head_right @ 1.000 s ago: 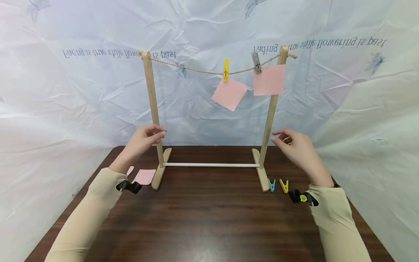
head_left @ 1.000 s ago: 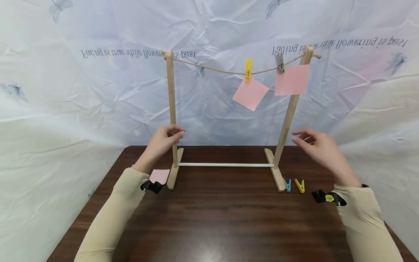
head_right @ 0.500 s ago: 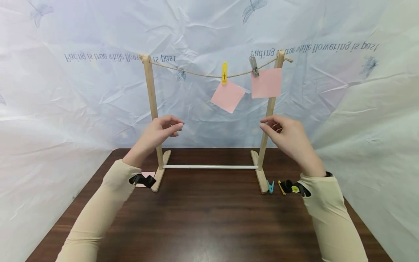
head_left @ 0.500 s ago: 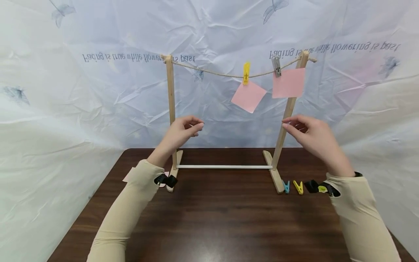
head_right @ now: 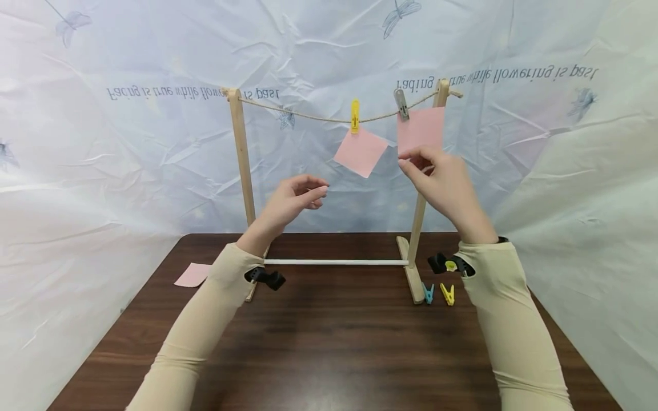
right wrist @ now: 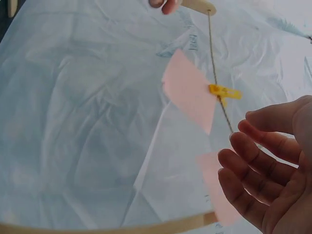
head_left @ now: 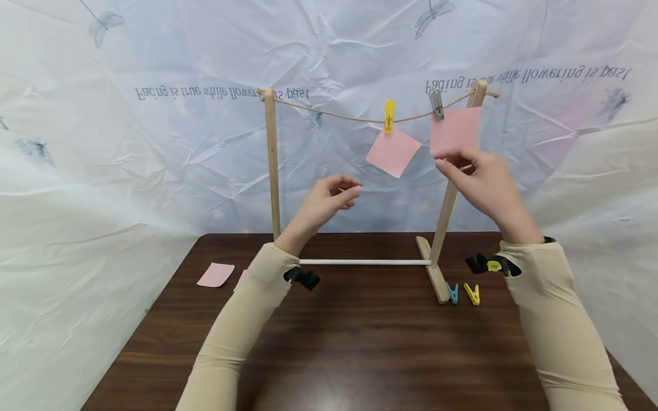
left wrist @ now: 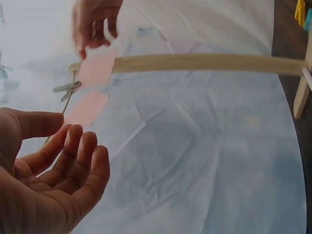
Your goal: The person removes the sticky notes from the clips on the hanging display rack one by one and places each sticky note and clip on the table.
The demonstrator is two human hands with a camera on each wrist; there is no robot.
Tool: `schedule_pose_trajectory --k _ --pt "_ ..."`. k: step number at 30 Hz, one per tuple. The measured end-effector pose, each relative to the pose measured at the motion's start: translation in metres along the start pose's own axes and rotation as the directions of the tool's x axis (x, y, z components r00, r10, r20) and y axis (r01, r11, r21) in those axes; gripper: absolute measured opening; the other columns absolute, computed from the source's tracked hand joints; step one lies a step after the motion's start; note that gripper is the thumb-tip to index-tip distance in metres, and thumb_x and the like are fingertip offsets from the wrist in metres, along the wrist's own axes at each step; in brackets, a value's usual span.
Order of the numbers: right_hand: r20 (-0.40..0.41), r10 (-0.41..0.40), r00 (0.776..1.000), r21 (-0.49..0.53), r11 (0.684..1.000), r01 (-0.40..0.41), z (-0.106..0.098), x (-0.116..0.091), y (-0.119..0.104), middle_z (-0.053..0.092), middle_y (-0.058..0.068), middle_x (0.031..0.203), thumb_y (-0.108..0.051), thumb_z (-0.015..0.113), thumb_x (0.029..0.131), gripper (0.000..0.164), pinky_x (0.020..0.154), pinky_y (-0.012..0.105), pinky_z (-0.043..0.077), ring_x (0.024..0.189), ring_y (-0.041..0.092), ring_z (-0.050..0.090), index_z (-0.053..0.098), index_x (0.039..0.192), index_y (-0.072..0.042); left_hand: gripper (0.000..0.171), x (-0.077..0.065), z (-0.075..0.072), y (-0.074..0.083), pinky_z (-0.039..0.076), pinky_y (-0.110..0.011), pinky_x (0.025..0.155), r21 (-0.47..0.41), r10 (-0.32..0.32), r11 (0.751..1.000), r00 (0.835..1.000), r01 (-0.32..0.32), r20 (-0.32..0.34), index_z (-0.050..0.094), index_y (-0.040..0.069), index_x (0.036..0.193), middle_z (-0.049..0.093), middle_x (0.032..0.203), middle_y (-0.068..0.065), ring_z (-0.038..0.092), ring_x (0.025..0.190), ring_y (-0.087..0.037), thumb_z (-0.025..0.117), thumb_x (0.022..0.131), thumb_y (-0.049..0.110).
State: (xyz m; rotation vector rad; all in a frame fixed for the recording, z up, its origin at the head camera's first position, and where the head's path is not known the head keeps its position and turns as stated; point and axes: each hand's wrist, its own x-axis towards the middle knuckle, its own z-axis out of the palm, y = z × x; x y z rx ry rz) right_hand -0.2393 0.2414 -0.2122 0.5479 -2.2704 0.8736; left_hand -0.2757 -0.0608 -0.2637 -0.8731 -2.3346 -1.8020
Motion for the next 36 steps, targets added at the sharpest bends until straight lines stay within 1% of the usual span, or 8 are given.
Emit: schedule_pose_trajectory --k 5,10,17,22,27,30,33,36 --pt "-0.042 -0.018 0.999 0.004 1.000 0.018 -0.002 0.015 -0.013 0.071 0.011 0.098 -0.027 0.065 0.100 0.026 0.074 0.013 0.043 0.080 -0.004 0.056 0.074 0.113 -0.006 0.027 0.009 0.017 -0.001 0.055 -0.041 0.088 -0.059 0.000 0.998 1.000 0.002 0.025 0.067 0.007 0.122 0.065 0.119 -0.018 0.066 0.094 -0.024 0.064 0.101 0.025" --pt "-0.068 -0.030 0.997 0.024 0.999 0.032 -0.006 0.030 -0.025 0.070 0.005 0.095 -0.026 0.066 0.099 0.024 0.074 0.013 0.045 0.079 0.000 0.058 0.075 0.115 -0.009 0.029 0.017 0.027 -0.006 0.057 -0.034 0.085 -0.092 -0.024 0.995 0.999 0.027 0.033 0.066 0.006 0.124 0.064 0.120 -0.019 0.066 0.096 -0.024 0.064 0.102 0.024" --pt "-0.066 0.034 0.997 0.026 0.999 -0.032 -0.009 0.049 -0.040 0.066 0.005 0.101 -0.030 0.064 0.100 0.032 0.076 0.015 0.045 0.085 0.003 0.057 0.071 0.125 -0.013 0.034 0.030 0.033 -0.013 0.055 -0.032 0.091 -0.126 -0.070 0.990 0.997 0.068 -0.011 0.063 0.006 0.128 0.065 0.118 -0.009 0.066 0.104 -0.020 0.065 0.101 0.027" --pt "-0.083 0.003 0.997 0.002 1.000 -0.002 -0.010 0.060 -0.048 0.066 0.005 0.101 -0.028 0.062 0.101 0.032 0.079 0.015 0.047 0.087 0.001 0.057 0.070 0.127 -0.011 0.039 0.041 0.035 -0.015 0.055 -0.036 0.093 -0.163 -0.061 0.985 0.996 0.051 -0.059 0.061 0.003 0.132 0.064 0.119 -0.010 0.066 0.106 -0.023 0.065 0.101 0.026" --pt "-0.074 0.006 0.997 0.018 1.000 -0.004 -0.009 0.072 -0.050 0.065 0.003 0.103 -0.028 0.061 0.101 0.033 0.080 0.017 0.047 0.090 0.002 0.057 0.069 0.127 -0.009 0.034 0.050 0.035 -0.013 0.056 -0.034 0.091 -0.186 -0.040 0.982 0.992 0.017 -0.121 0.062 0.003 0.127 0.065 0.117 -0.011 0.067 0.105 -0.025 0.066 0.100 0.025" --pt "-0.064 0.028 0.998 0.034 0.999 -0.026 -0.010 0.078 -0.051 0.067 0.005 0.110 -0.028 0.061 0.101 0.034 0.084 0.018 0.048 0.096 0.004 0.059 0.069 0.128 -0.010 0.034 0.054 0.035 -0.009 0.056 -0.034 0.090 -0.204 -0.033 0.979 0.990 0.004 -0.140 0.062 0.003 0.125 0.066 0.117 -0.015 0.066 0.106 -0.029 0.066 0.100 0.025" --pt "-0.022 0.064 0.998 0.018 0.998 -0.063 -0.009 0.084 -0.052 0.068 0.006 0.119 -0.033 0.059 0.102 0.036 0.089 0.022 0.048 0.105 0.010 0.062 0.067 0.132 -0.014 0.033 0.058 0.037 -0.006 0.057 -0.034 0.089 -0.235 -0.026 0.972 0.988 -0.011 -0.154 0.063 0.001 0.123 0.065 0.120 -0.024 0.066 0.106 -0.034 0.066 0.100 0.025" --pt "0.030 0.088 0.996 0.003 0.996 -0.088 -0.006 0.088 -0.054 0.067 0.006 0.127 -0.036 0.058 0.103 0.039 0.096 0.027 0.049 0.114 0.018 0.063 0.064 0.136 -0.017 0.031 0.061 0.037 -0.004 0.057 -0.036 0.089 -0.269 -0.025 0.963 0.986 -0.020 -0.166 0.064 -0.001 0.120 0.065 0.117 -0.026 0.066 0.105 -0.035 0.065 0.101 0.023"
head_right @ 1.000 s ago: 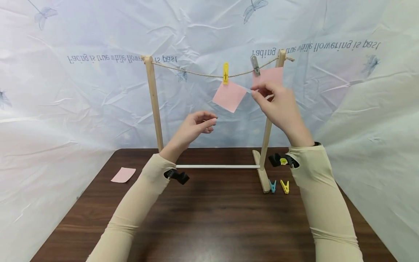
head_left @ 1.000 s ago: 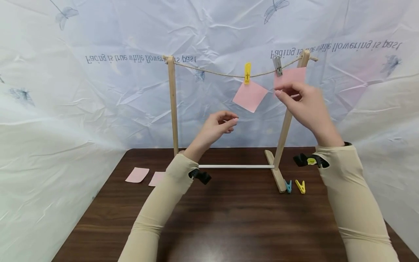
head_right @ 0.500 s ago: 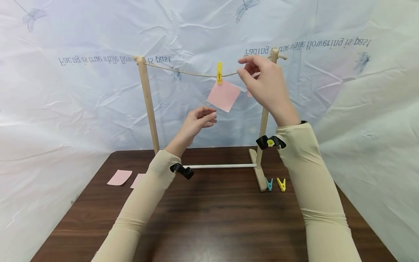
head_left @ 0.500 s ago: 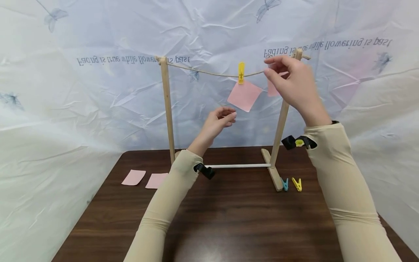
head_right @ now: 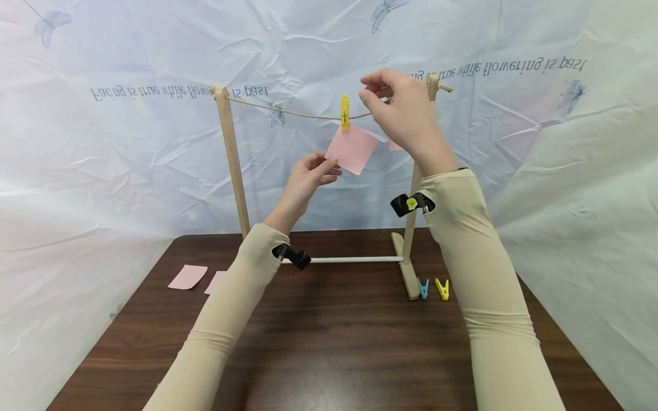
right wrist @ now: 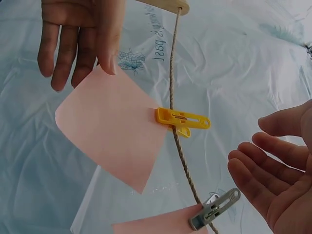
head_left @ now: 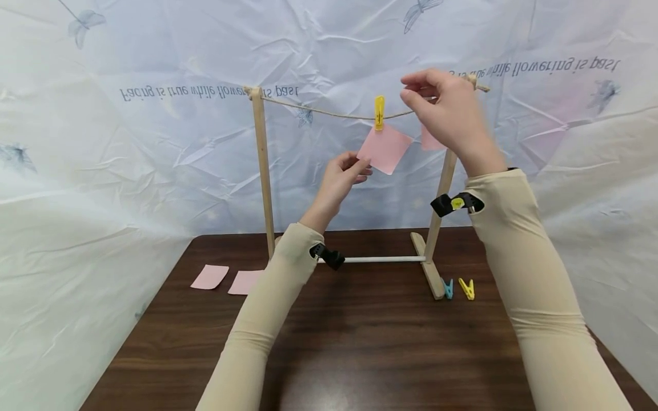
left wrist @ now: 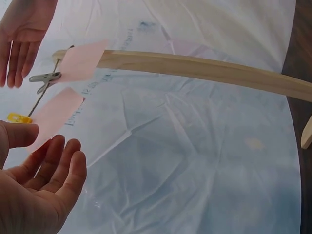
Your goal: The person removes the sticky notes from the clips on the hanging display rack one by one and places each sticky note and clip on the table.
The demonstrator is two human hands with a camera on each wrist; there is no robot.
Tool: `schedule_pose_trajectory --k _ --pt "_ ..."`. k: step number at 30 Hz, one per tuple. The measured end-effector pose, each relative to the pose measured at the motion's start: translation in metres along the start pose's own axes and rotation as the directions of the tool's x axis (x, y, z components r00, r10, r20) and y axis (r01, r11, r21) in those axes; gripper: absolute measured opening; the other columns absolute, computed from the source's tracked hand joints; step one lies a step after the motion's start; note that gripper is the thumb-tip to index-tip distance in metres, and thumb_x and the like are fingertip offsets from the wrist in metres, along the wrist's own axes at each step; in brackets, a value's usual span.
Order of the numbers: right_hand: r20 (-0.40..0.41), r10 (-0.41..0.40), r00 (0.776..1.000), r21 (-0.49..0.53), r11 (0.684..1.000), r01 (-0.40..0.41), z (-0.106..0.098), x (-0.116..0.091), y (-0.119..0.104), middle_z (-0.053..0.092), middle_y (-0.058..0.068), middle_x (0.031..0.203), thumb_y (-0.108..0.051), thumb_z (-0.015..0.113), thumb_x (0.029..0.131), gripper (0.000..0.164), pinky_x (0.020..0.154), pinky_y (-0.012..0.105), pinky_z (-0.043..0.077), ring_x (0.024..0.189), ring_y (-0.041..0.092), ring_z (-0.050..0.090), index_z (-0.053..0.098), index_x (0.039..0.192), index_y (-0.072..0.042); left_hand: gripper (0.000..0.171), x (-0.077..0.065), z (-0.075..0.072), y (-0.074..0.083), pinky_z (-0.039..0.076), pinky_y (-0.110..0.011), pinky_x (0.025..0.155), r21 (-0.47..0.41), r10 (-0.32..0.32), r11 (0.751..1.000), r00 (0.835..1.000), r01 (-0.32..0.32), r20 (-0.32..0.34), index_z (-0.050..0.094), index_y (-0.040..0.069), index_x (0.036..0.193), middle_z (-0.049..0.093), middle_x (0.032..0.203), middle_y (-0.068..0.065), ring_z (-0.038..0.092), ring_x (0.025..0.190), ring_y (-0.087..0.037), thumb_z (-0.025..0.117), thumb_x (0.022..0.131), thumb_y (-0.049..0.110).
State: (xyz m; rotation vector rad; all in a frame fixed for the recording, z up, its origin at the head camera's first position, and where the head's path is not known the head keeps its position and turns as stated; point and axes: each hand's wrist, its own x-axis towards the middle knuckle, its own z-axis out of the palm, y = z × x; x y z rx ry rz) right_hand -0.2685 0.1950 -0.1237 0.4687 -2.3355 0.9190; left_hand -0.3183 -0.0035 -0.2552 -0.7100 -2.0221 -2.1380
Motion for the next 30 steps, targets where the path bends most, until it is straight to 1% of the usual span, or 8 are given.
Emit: schedule_pose_trajectory --k 5,8,12,15,19,23,27,30 --pt "0.042 -0.024 0.999 -0.017 1.000 0.025 0.007 0.008 -0.005 0.066 0.006 0.131 -0.036 0.056 0.103 0.041 0.100 0.034 0.050 0.118 0.022 0.064 0.063 0.137 -0.013 0.026 0.002 0.001 0.003 0.056 -0.041 0.091 -0.026 0.011 1.000 1.000 -0.011 -0.022 0.066 -0.003 0.115 0.068 0.102 -0.016 0.066 0.102 -0.038 0.065 0.101 0.019" --pt "0.058 -0.035 0.998 -0.032 0.999 0.037 0.011 0.011 -0.006 0.065 0.007 0.132 -0.035 0.055 0.104 0.041 0.101 0.036 0.050 0.119 0.023 0.063 0.063 0.137 -0.011 0.024 0.002 0.002 0.003 0.057 -0.041 0.090 -0.017 0.018 1.000 0.999 -0.018 -0.027 0.066 -0.003 0.112 0.068 0.099 -0.013 0.067 0.099 -0.037 0.065 0.101 0.018" --pt "0.095 -0.019 0.995 -0.046 0.999 0.023 0.016 0.015 -0.006 0.064 0.008 0.134 -0.035 0.055 0.104 0.042 0.101 0.040 0.050 0.123 0.024 0.062 0.062 0.138 -0.011 0.022 0.002 0.001 0.001 0.057 -0.043 0.090 -0.012 0.028 1.000 0.999 -0.028 -0.022 0.067 -0.003 0.110 0.068 0.102 -0.021 0.066 0.099 -0.040 0.065 0.101 0.017" --pt "0.146 0.013 0.989 -0.053 0.999 -0.005 0.018 0.018 -0.005 0.063 0.009 0.136 -0.037 0.054 0.104 0.044 0.102 0.043 0.049 0.126 0.025 0.059 0.060 0.140 -0.012 0.021 0.001 0.000 -0.002 0.056 -0.046 0.092 -0.008 0.029 1.000 0.999 -0.030 -0.015 0.067 -0.003 0.109 0.067 0.106 -0.027 0.065 0.099 -0.042 0.065 0.101 0.016" --pt "0.230 0.054 0.972 -0.060 0.997 -0.041 0.021 0.022 -0.005 0.059 0.008 0.141 -0.041 0.052 0.104 0.049 0.106 0.043 0.046 0.131 0.025 0.055 0.056 0.144 -0.013 0.020 0.002 -0.002 -0.005 0.055 -0.049 0.093 -0.008 0.029 1.000 1.000 -0.029 -0.009 0.067 -0.003 0.108 0.068 0.103 -0.024 0.067 0.096 -0.036 0.065 0.100 0.016" --pt "0.278 0.063 0.959 -0.056 0.997 -0.049 0.025 0.024 -0.005 0.056 0.007 0.145 -0.044 0.052 0.104 0.053 0.109 0.042 0.044 0.133 0.025 0.053 0.054 0.147 -0.013 0.020 0.002 -0.002 -0.005 0.055 -0.050 0.093 -0.014 0.034 0.999 0.999 -0.034 -0.010 0.067 -0.003 0.106 0.069 0.100 -0.022 0.068 0.092 -0.032 0.066 0.100 0.016" --pt "0.296 0.035 0.955 -0.065 0.998 -0.017 0.028 0.025 -0.004 0.055 0.012 0.145 -0.040 0.053 0.104 0.053 0.109 0.045 0.043 0.132 0.029 0.053 0.052 0.147 -0.009 0.019 0.000 -0.003 -0.004 0.056 -0.046 0.090 -0.002 0.035 0.999 0.999 -0.035 -0.003 0.067 -0.003 0.105 0.068 0.101 -0.023 0.068 0.090 -0.030 0.065 0.100 0.016" --pt "0.306 0.012 0.952 -0.079 0.997 0.013 0.028 0.025 -0.003 0.059 0.015 0.140 -0.037 0.053 0.105 0.052 0.105 0.046 0.045 0.128 0.031 0.055 0.052 0.147 -0.007 0.019 -0.001 -0.004 -0.002 0.058 -0.039 0.087 0.013 0.031 0.999 1.000 -0.031 -0.002 0.067 -0.002 0.105 0.068 0.102 -0.023 0.068 0.091 -0.029 0.065 0.101 0.016"
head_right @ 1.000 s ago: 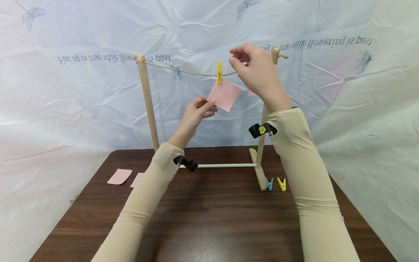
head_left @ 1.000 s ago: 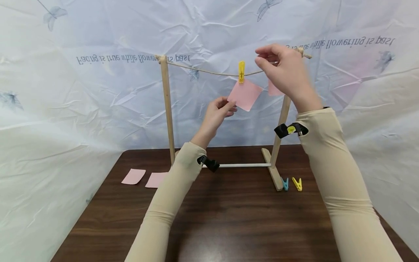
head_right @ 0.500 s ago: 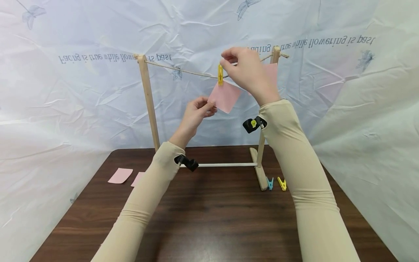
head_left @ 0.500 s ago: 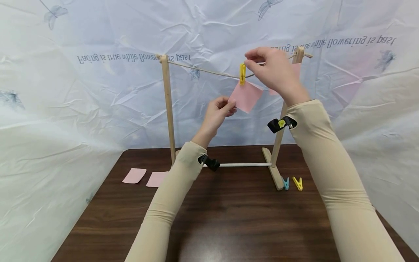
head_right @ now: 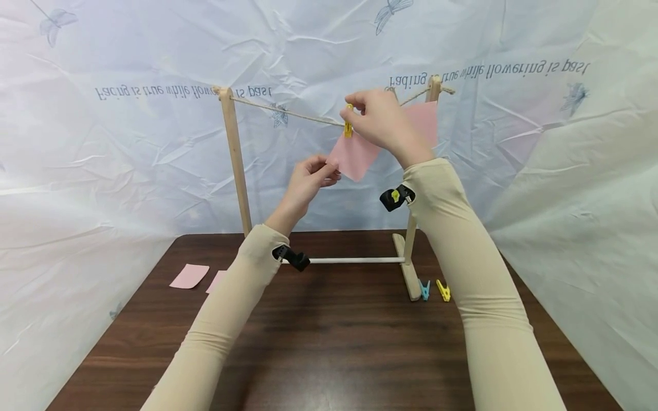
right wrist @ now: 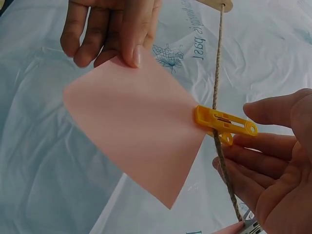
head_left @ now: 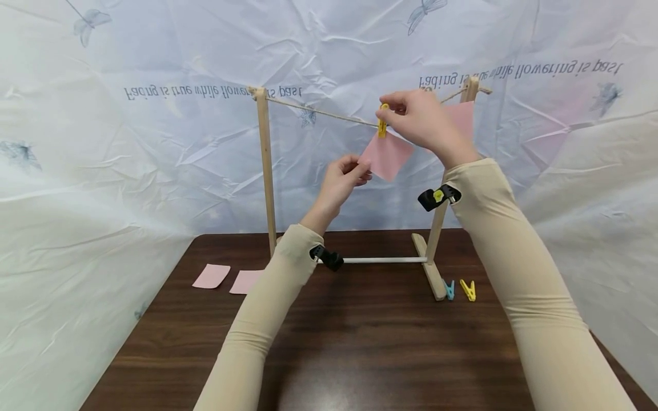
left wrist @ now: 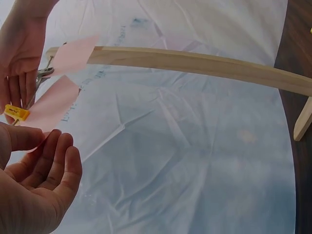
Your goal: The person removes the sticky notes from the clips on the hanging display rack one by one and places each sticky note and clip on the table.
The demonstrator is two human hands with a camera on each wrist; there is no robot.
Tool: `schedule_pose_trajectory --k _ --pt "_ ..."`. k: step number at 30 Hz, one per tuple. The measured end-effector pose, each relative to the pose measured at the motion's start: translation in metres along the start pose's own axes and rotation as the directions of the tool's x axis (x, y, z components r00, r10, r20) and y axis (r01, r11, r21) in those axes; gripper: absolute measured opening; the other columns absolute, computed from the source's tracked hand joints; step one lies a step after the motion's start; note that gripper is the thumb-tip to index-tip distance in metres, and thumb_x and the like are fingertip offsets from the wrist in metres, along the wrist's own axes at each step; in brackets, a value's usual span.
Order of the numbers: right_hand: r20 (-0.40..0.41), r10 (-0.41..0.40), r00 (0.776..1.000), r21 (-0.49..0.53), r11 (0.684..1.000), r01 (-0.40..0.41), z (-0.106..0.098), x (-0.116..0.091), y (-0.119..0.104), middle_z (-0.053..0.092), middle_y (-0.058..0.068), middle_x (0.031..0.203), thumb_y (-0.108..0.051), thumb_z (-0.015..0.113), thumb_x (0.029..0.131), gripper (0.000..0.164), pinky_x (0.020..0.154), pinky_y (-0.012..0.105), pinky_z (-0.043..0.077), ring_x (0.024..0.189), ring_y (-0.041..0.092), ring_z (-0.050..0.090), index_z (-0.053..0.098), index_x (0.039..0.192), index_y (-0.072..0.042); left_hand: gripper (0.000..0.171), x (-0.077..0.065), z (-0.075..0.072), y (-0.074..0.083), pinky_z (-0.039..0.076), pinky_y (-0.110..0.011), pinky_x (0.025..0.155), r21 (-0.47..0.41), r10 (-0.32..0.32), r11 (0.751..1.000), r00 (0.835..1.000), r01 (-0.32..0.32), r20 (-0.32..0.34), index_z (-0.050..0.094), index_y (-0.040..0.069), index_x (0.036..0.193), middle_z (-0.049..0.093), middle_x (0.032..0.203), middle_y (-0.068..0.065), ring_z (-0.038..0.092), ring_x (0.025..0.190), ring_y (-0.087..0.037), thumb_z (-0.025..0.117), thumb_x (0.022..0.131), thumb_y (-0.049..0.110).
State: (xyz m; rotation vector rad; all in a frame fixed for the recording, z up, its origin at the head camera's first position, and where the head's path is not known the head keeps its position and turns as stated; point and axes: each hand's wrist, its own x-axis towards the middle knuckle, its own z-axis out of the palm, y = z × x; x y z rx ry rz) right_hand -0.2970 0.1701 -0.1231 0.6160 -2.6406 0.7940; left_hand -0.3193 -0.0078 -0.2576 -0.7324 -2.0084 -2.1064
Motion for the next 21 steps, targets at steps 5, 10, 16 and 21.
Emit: schedule_pose_trajectory --k 5,10,16,21 --pt "-0.001 -0.011 1.000 0.029 1.000 0.011 -0.001 -0.004 0.001 0.060 0.015 0.139 -0.036 0.053 0.105 0.051 0.106 0.045 0.045 0.129 0.030 0.055 0.052 0.147 -0.007 0.019 -0.002 -0.002 0.001 0.058 -0.037 0.087 0.002 -0.013 1.000 1.000 0.013 -0.006 0.068 0.000 0.106 0.068 0.103 -0.024 0.067 0.095 -0.034 0.065 0.101 0.018" --pt "-0.006 -0.005 1.000 0.033 0.999 0.005 -0.006 -0.011 0.001 0.059 0.013 0.140 -0.037 0.054 0.104 0.050 0.106 0.045 0.046 0.130 0.029 0.055 0.054 0.146 -0.009 0.019 -0.003 0.000 0.000 0.056 -0.047 0.092 -0.022 -0.007 1.000 1.000 0.007 0.006 0.068 -0.001 0.105 0.064 0.109 -0.033 0.065 0.100 -0.043 0.064 0.101 0.017" --pt "-0.001 -0.004 1.000 0.017 1.000 0.005 -0.011 -0.016 -0.002 0.062 0.011 0.137 -0.037 0.056 0.103 0.049 0.103 0.045 0.048 0.127 0.028 0.058 0.057 0.144 -0.011 0.017 -0.002 0.002 -0.002 0.057 -0.042 0.090 -0.039 -0.027 0.999 1.000 0.027 0.000 0.068 0.000 0.105 0.068 0.100 -0.021 0.068 0.092 -0.031 0.065 0.101 0.017" --pt "0.008 -0.016 1.000 0.014 1.000 0.016 -0.013 -0.017 -0.004 0.063 0.012 0.135 -0.038 0.058 0.102 0.049 0.102 0.045 0.048 0.125 0.028 0.059 0.058 0.144 -0.012 0.019 -0.003 0.003 -0.003 0.058 -0.039 0.088 -0.047 -0.022 0.999 1.000 0.022 0.001 0.069 0.000 0.107 0.069 0.096 -0.011 0.068 0.088 -0.024 0.065 0.101 0.018"
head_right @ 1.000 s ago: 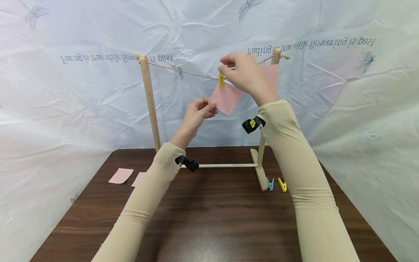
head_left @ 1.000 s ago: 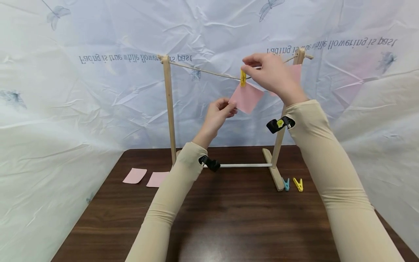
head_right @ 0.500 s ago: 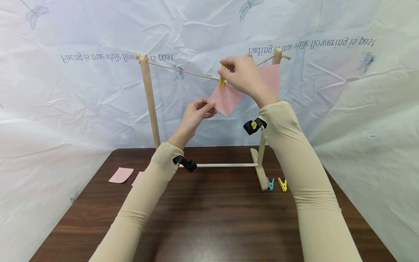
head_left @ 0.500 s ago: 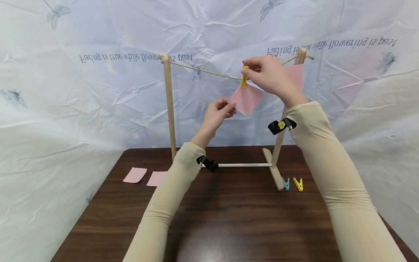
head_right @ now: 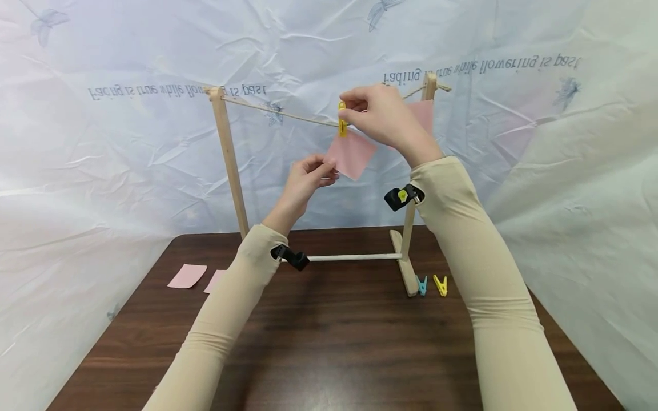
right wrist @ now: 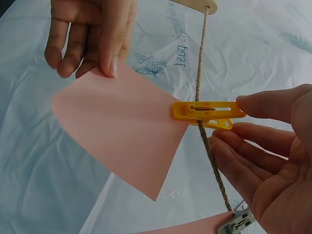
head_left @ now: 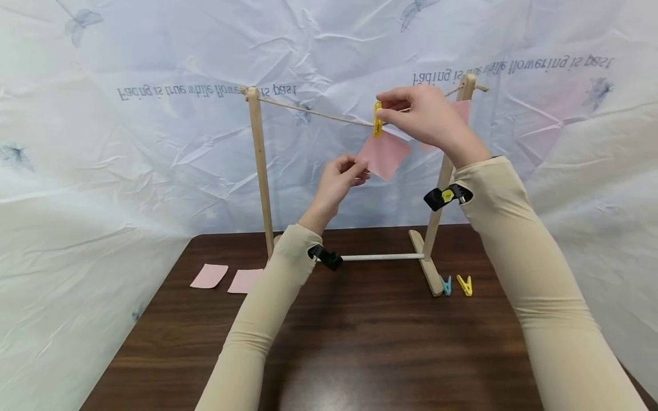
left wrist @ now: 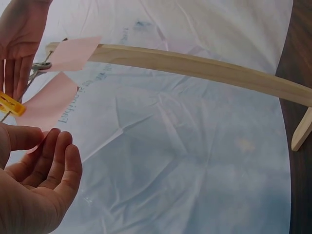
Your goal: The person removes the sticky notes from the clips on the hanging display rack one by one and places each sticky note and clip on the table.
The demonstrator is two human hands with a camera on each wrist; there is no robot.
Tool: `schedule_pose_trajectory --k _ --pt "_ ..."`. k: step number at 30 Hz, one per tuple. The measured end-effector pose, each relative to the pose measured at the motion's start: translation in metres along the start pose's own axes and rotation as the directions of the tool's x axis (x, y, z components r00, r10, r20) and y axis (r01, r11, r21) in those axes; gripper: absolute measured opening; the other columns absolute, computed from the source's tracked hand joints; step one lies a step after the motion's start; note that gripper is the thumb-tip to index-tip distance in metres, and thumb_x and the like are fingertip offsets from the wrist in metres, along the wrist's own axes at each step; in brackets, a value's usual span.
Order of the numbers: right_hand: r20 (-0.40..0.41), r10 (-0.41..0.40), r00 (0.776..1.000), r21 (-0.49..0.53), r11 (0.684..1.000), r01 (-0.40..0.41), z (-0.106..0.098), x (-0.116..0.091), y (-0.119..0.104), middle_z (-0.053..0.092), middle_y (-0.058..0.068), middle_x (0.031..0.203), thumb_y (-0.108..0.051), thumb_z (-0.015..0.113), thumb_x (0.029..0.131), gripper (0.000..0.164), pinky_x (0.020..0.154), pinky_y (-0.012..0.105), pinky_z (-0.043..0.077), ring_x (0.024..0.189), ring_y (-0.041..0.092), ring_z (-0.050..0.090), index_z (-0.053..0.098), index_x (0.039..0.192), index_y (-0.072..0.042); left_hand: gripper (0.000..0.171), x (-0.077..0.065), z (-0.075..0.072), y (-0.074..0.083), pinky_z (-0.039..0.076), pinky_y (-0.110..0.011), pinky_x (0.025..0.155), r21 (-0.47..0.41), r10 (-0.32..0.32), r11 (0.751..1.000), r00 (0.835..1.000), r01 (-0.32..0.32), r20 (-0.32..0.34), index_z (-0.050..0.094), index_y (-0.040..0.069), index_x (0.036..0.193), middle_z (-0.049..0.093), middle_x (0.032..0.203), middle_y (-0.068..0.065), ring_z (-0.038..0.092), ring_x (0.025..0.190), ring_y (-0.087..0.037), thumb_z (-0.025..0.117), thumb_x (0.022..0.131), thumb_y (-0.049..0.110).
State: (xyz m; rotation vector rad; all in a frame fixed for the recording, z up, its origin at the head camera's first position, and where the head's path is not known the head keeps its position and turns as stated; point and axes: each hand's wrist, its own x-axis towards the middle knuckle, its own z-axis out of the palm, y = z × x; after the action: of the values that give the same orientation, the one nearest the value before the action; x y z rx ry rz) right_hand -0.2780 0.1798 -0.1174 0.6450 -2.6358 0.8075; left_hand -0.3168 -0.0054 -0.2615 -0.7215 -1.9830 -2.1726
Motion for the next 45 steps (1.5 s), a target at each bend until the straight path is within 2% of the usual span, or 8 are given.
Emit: schedule_pose_trajectory --k 5,9,20,24,28,35,43,45 --pt "0.025 0.006 1.000 0.018 1.000 -0.006 0.000 0.002 -0.003 0.062 0.011 0.137 -0.038 0.058 0.102 0.050 0.101 0.045 0.047 0.126 0.027 0.058 0.056 0.145 -0.012 0.020 -0.001 -0.002 0.000 0.058 -0.038 0.088 -0.002 0.010 1.000 1.000 -0.010 -0.002 0.069 0.001 0.107 0.069 0.096 -0.010 0.068 0.091 -0.026 0.065 0.101 0.019" --pt "0.041 0.014 0.999 0.033 0.999 -0.015 0.000 0.001 -0.003 0.061 0.012 0.138 -0.037 0.057 0.103 0.049 0.100 0.045 0.047 0.125 0.027 0.058 0.056 0.145 -0.011 0.020 -0.002 -0.003 -0.001 0.057 -0.040 0.089 -0.001 0.013 1.000 1.000 -0.013 0.004 0.068 0.001 0.106 0.068 0.095 -0.009 0.068 0.088 -0.022 0.065 0.101 0.020" --pt "-0.004 0.000 1.000 0.033 0.999 0.001 0.005 0.001 -0.004 0.067 0.014 0.122 -0.032 0.059 0.103 0.040 0.091 0.037 0.048 0.114 0.025 0.062 0.063 0.135 -0.007 0.017 -0.003 -0.005 -0.004 0.058 -0.037 0.086 -0.003 0.020 1.000 1.000 -0.020 0.002 0.069 0.001 0.104 0.068 0.093 -0.008 0.068 0.085 -0.020 0.064 0.101 0.017" --pt "-0.042 0.001 0.999 0.031 1.000 0.000 0.007 0.002 -0.004 0.068 0.014 0.122 -0.031 0.060 0.103 0.038 0.092 0.038 0.048 0.114 0.026 0.064 0.066 0.131 -0.007 0.020 -0.003 -0.005 -0.003 0.057 -0.042 0.089 -0.004 0.022 1.000 1.000 -0.022 0.002 0.068 0.000 0.107 0.069 0.097 -0.013 0.068 0.090 -0.029 0.064 0.101 0.018" --pt "-0.097 0.001 0.995 0.054 0.999 0.004 0.010 0.003 -0.003 0.069 0.013 0.120 -0.028 0.062 0.102 0.033 0.092 0.035 0.049 0.112 0.024 0.065 0.068 0.126 -0.006 0.020 -0.003 -0.005 -0.001 0.058 -0.041 0.089 -0.003 0.031 1.000 0.999 -0.031 0.006 0.068 -0.001 0.108 0.068 0.100 -0.019 0.067 0.095 -0.036 0.064 0.101 0.018" --pt "-0.207 -0.020 0.978 0.093 0.995 0.040 0.013 0.003 -0.002 0.072 0.011 0.111 -0.027 0.065 0.101 0.027 0.078 0.023 0.045 0.095 0.013 0.065 0.072 0.118 -0.007 0.018 -0.004 -0.005 0.000 0.058 -0.040 0.087 -0.011 0.031 0.999 1.000 -0.031 0.004 0.068 -0.001 0.107 0.069 0.097 -0.016 0.068 0.090 -0.030 0.064 0.101 0.016" --pt "-0.323 -0.032 0.946 0.094 0.993 0.066 0.012 0.006 -0.003 0.073 0.008 0.114 -0.023 0.065 0.100 0.024 0.079 0.021 0.047 0.105 0.017 0.068 0.073 0.116 -0.007 0.021 -0.004 -0.007 0.002 0.058 -0.040 0.087 -0.006 0.049 0.999 0.999 -0.049 0.003 0.068 -0.001 0.111 0.068 0.094 -0.007 0.068 0.087 -0.024 0.064 0.101 0.018" --pt "-0.337 -0.032 0.941 0.098 0.993 0.069 0.011 0.007 -0.004 0.072 0.007 0.114 -0.023 0.065 0.100 0.024 0.081 0.022 0.049 0.106 0.015 0.068 0.074 0.116 -0.007 0.022 -0.004 -0.007 0.002 0.057 -0.043 0.089 -0.007 0.054 0.999 0.999 -0.054 0.007 0.067 -0.001 0.111 0.068 0.095 -0.007 0.068 0.089 -0.028 0.064 0.101 0.018"
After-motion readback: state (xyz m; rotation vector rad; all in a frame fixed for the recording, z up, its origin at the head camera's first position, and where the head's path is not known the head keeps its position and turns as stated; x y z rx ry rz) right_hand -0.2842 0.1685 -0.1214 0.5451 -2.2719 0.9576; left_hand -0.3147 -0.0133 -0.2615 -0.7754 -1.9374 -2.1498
